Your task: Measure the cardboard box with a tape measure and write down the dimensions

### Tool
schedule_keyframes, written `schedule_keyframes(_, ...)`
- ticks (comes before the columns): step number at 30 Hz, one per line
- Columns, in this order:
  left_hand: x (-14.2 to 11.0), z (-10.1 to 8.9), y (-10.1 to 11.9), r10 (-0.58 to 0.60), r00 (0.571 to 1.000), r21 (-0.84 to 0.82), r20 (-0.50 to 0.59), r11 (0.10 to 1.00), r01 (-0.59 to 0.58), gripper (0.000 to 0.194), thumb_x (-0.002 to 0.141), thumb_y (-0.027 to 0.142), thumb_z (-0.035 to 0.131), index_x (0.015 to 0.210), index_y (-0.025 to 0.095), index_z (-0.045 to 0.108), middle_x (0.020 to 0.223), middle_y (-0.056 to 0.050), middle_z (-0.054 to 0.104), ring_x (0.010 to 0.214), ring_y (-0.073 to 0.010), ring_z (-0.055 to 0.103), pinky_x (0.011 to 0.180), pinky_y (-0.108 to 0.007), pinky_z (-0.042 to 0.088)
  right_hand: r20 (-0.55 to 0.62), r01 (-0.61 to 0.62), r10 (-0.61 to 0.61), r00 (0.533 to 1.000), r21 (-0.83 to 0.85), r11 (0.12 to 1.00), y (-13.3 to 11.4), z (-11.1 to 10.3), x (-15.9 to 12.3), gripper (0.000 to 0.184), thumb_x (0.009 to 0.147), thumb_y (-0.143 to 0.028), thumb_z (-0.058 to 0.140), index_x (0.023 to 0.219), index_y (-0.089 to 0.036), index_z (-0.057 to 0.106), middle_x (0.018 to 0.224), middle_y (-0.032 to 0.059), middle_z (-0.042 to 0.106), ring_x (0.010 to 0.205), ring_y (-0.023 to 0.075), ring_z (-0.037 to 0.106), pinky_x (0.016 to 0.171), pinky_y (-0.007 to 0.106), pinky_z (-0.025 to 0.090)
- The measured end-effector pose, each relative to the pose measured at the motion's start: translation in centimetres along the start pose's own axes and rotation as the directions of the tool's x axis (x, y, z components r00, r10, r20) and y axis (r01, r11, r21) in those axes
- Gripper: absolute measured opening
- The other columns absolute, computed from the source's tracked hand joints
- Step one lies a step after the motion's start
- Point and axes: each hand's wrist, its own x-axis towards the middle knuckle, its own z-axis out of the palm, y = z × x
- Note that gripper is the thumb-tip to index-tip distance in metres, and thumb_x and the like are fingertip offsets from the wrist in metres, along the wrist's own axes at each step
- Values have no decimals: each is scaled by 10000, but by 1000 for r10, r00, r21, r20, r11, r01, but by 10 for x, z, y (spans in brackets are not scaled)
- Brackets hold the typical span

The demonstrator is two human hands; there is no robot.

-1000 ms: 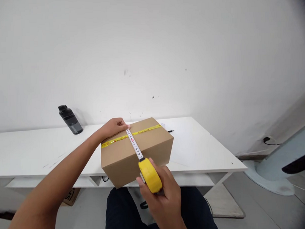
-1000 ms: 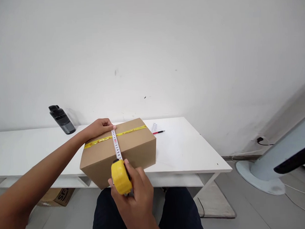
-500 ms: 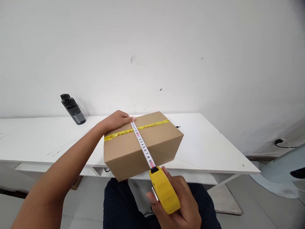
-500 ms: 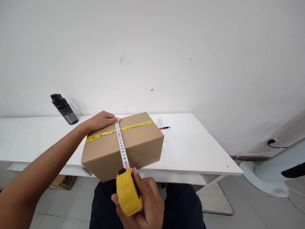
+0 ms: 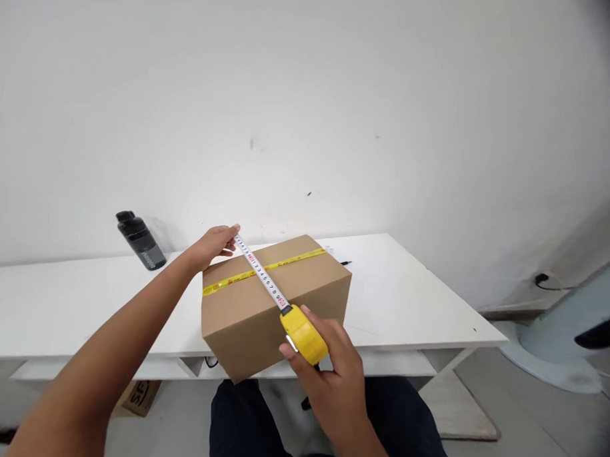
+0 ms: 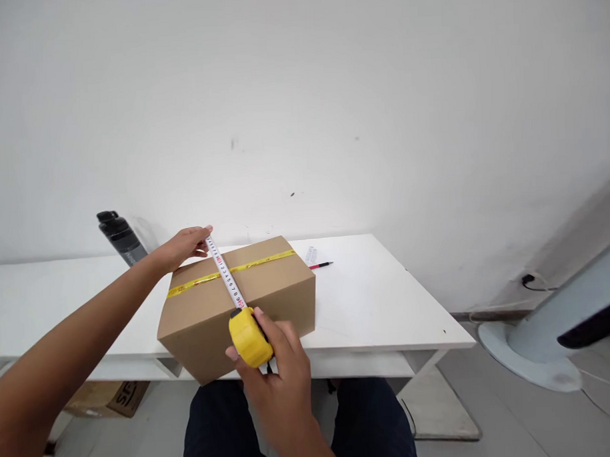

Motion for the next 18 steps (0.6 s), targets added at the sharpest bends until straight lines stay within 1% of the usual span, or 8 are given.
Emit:
schedule_keyframes(2,-9,-10,23,55,997,19,-51,998,-54,481,793,644,691,692,202,531,674,11,538,635,-133,540,713,-327,534,-20,42,-42,999,-17,999,2,-4,8,400,874,-306,791,1264,-252,717,1044,67,763,901,213,769,762,300,649)
schedule_keyframes(4,-31,-17,47,130,989,35,-64,991,-128,452,812,632,675,728,200,569,697,21,540,678,-126,534,781,-331,538,-71,65,-67,995,-36,997,6,-12,7,409,862,-281,796,1260,-267,704,1124,75,780,978,233,776,834,326,653)
schedule_keyframes(6,-67,-17,63,204,979,69,-4,977,-203,452,788,653,699,749,210,613,728,23,582,746,-138,560,834,-322,541,-111,54,-56,992,-26,998,11,-20,-1,437,858,-266,791,1280,-281,677,1138,69,786,987,238,779,855,341,657)
schedule_keyframes(7,-88,-13,67,240,970,153,41,958,-244,494,780,709,671,717,223,608,705,24,591,732,-143,558,777,-299,532,-124,53,-53,991,-2,999,13,-23,-7,460,862,-257,779,1305,-287,657,1156,70,783,1004,243,777,871,352,659)
schedule_keyframes(9,-132,1,66,229,951,288,209,915,-283,525,752,778,625,708,255,620,646,18,597,659,-169,564,604,-272,485,-161,94,-84,983,54,994,16,-27,-19,516,872,-233,742,1368,-290,609,1211,83,761,1063,248,761,914,373,654)
schedule_keyframes(12,-180,30,53,203,892,360,404,861,-359,487,864,732,532,727,274,625,654,-2,610,630,-186,577,526,-265,463,-224,228,-206,953,81,970,14,-27,-31,516,893,-228,683,1397,-268,577,1241,106,724,1100,236,734,930,366,649)
schedule_keyframes(16,-195,55,43,186,828,394,529,810,-434,510,946,689,432,719,269,611,646,-3,630,593,-171,595,488,-241,462,-261,292,-272,926,40,956,10,-25,-34,399,960,-265,587,1357,-226,576,1159,121,699,1038,212,729,873,330,658)
schedule_keyframes(18,-190,60,42,240,840,434,487,768,-471,501,943,678,463,695,264,598,622,13,625,559,-153,587,478,-223,461,-256,276,-262,931,22,961,10,-26,-33,385,973,-295,592,1351,-225,564,1144,120,692,1023,212,733,868,329,656)
